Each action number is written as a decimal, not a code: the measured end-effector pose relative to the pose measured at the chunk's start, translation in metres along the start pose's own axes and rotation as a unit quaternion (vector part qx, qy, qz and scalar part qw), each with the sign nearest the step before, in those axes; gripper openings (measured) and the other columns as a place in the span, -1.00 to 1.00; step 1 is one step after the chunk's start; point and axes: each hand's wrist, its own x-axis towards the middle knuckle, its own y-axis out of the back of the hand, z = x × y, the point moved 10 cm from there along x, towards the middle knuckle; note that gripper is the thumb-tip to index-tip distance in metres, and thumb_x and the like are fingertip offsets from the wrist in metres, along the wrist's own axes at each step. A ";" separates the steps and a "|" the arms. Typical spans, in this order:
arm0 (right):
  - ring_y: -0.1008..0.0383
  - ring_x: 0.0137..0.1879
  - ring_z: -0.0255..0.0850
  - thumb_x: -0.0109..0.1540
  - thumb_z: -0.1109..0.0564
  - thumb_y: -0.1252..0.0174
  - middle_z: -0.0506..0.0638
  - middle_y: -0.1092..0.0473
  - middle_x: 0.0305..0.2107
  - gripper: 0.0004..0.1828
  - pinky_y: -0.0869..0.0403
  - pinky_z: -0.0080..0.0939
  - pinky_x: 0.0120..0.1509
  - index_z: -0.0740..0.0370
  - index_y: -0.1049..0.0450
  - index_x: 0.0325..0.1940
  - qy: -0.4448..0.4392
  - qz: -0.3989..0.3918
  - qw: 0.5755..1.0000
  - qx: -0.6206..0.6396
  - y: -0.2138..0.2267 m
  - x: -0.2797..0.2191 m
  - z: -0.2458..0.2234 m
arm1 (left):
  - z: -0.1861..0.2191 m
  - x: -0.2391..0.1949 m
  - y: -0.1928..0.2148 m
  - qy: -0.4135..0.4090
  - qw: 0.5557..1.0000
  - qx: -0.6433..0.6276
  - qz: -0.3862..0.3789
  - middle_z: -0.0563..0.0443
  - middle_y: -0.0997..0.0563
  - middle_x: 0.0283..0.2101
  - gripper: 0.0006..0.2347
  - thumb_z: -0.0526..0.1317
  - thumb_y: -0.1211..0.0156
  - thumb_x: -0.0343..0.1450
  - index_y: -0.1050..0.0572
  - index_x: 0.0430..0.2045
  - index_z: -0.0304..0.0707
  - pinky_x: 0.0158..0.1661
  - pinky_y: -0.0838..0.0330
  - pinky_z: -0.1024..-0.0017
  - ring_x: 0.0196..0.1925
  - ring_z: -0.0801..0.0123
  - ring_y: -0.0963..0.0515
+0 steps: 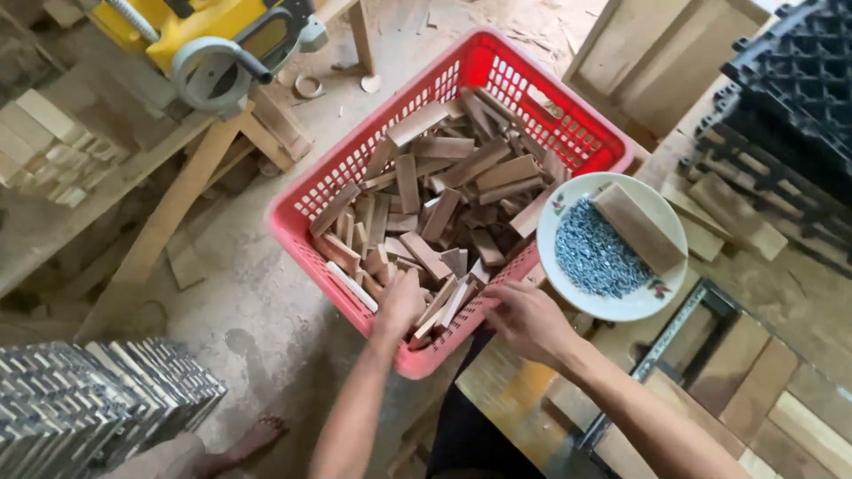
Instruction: Assembling wooden floor tiles by placing wooden slats into a plastic grid and securing them with screws using a power drill.
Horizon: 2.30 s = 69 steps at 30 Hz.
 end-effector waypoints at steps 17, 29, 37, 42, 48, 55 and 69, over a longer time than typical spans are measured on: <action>-0.66 -0.12 0.06 0.00 -0.01 -0.13 0.09 -0.59 -0.36 -0.67 -0.60 0.09 -0.16 0.09 -0.66 -0.25 -0.138 -0.190 0.960 -0.155 -0.318 0.177 0.109 | -0.052 0.127 0.043 0.105 0.989 -0.031 -0.098 -0.28 -0.50 0.24 -0.54 -0.20 -0.23 0.18 -0.60 0.00 -0.27 0.24 -0.39 0.07 0.29 -0.12 -0.51; -0.49 0.21 0.20 0.34 0.06 0.28 0.24 -0.46 0.03 -0.66 -0.45 0.26 0.29 0.04 -0.21 0.19 -0.255 -0.220 0.940 0.050 -0.244 0.176 0.066 | -0.044 0.124 0.030 0.100 0.993 0.026 -0.063 -0.48 -0.26 0.29 -0.35 -0.18 -0.41 0.20 -0.36 0.24 -0.32 0.19 -0.41 -0.15 0.23 -0.54 -0.41; -0.67 -0.13 -0.10 0.26 0.13 0.07 0.10 -0.61 -0.28 -0.50 -0.58 -0.05 -0.26 0.32 -0.32 0.28 -0.053 -0.146 0.960 -0.235 -0.334 0.218 0.134 | -0.091 0.170 0.010 0.153 0.983 -0.022 -0.096 -0.40 -0.35 0.32 -0.25 -0.38 -0.38 0.12 -0.23 0.28 -0.44 0.28 -0.34 -0.12 0.37 -0.23 -0.39; -0.61 -0.25 0.05 0.13 0.08 -0.05 0.17 -0.56 -0.50 -0.76 -0.53 0.05 -0.29 0.20 -0.55 -0.25 0.033 -0.101 0.971 -0.214 -0.343 0.219 0.131 | -0.060 0.147 0.030 0.122 0.980 -0.002 -0.159 -0.46 -0.63 0.04 -0.62 -0.18 -0.20 0.27 -0.60 -0.12 -0.50 0.11 -0.48 -0.14 0.18 -0.28 -0.57; -0.29 0.20 -0.13 -0.08 -0.25 -0.22 -0.18 -0.52 -0.34 -0.35 -0.39 -0.18 0.11 -0.02 -0.40 0.04 0.066 -0.266 0.912 -0.306 -0.427 0.205 0.186 | -0.065 0.158 0.004 0.097 0.971 0.137 -0.169 -0.24 -0.67 0.05 -0.57 -0.23 -0.24 0.14 -0.63 -0.10 -0.34 0.08 -0.50 -0.14 0.18 -0.10 -0.61; -0.49 0.07 -0.06 -0.18 -0.23 -0.33 -0.09 -0.59 -0.33 -0.13 -0.38 -0.07 0.03 0.17 -0.26 0.10 0.057 -0.332 0.896 -0.290 -0.323 0.182 0.105 | -0.032 0.116 0.041 0.113 0.978 0.083 -0.153 -0.15 -0.69 0.04 -0.73 -0.30 -0.18 0.24 -0.72 -0.27 0.06 0.22 -0.47 0.10 0.22 0.02 -0.59; -0.58 -0.22 0.22 -0.05 -0.10 -0.34 0.23 -0.48 -0.46 -0.60 -0.48 0.07 -0.09 0.09 -0.45 -0.25 -0.198 0.233 0.907 0.289 -0.047 0.190 0.014 | -0.015 -0.049 0.217 -0.084 0.670 -0.727 0.124 0.01 -0.57 -0.10 -0.67 -0.43 -0.20 0.40 -0.35 0.03 -0.20 -0.15 -0.67 0.57 -0.14 0.33 -0.70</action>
